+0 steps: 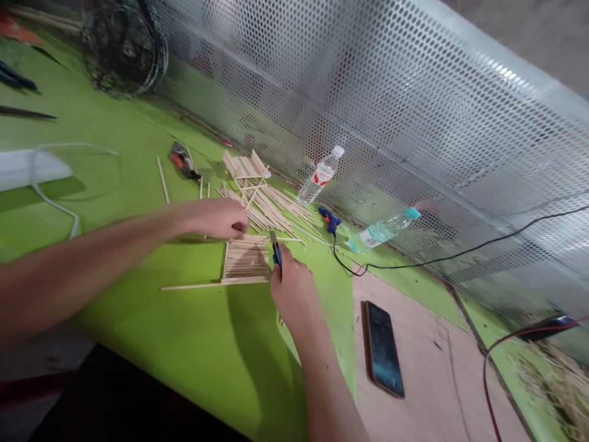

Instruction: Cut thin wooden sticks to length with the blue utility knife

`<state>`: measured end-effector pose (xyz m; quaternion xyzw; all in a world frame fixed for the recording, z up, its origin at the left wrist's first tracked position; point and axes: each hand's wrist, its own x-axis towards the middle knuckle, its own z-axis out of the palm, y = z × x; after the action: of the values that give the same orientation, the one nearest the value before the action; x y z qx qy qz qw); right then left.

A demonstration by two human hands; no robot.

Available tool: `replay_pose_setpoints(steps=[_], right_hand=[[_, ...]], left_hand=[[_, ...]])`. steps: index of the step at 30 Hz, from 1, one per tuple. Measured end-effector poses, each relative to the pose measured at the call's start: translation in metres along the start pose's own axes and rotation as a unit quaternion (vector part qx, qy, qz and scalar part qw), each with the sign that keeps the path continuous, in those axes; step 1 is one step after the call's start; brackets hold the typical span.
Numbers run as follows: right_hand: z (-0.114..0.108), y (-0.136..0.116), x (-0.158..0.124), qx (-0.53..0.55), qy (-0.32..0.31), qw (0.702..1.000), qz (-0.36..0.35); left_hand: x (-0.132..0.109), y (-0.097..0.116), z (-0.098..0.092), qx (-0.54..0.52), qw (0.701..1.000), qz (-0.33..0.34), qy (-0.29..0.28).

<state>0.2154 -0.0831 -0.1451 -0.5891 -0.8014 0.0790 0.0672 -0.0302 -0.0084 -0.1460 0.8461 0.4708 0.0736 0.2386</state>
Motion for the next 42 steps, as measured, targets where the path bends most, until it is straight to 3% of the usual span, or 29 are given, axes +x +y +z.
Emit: replay_pose_setpoints(steps=[10, 24, 42], right_hand=[[-0.002, 0.003, -0.002, 0.014, -0.014, 1.0, -0.009], [-0.005, 0.007, -0.003, 0.016, -0.019, 0.999, 0.02], [-0.01, 0.015, -0.003, 0.024, -0.028, 0.999, 0.009]], left_hand=[[-0.006, 0.012, 0.003, 0.035, 0.998, 0.031, 0.044], [0.006, 0.015, 0.036, 0.068, 0.991, 0.06, 0.094], [0.002, 0.025, 0.028, 0.088, 0.993, 0.044, 0.072]])
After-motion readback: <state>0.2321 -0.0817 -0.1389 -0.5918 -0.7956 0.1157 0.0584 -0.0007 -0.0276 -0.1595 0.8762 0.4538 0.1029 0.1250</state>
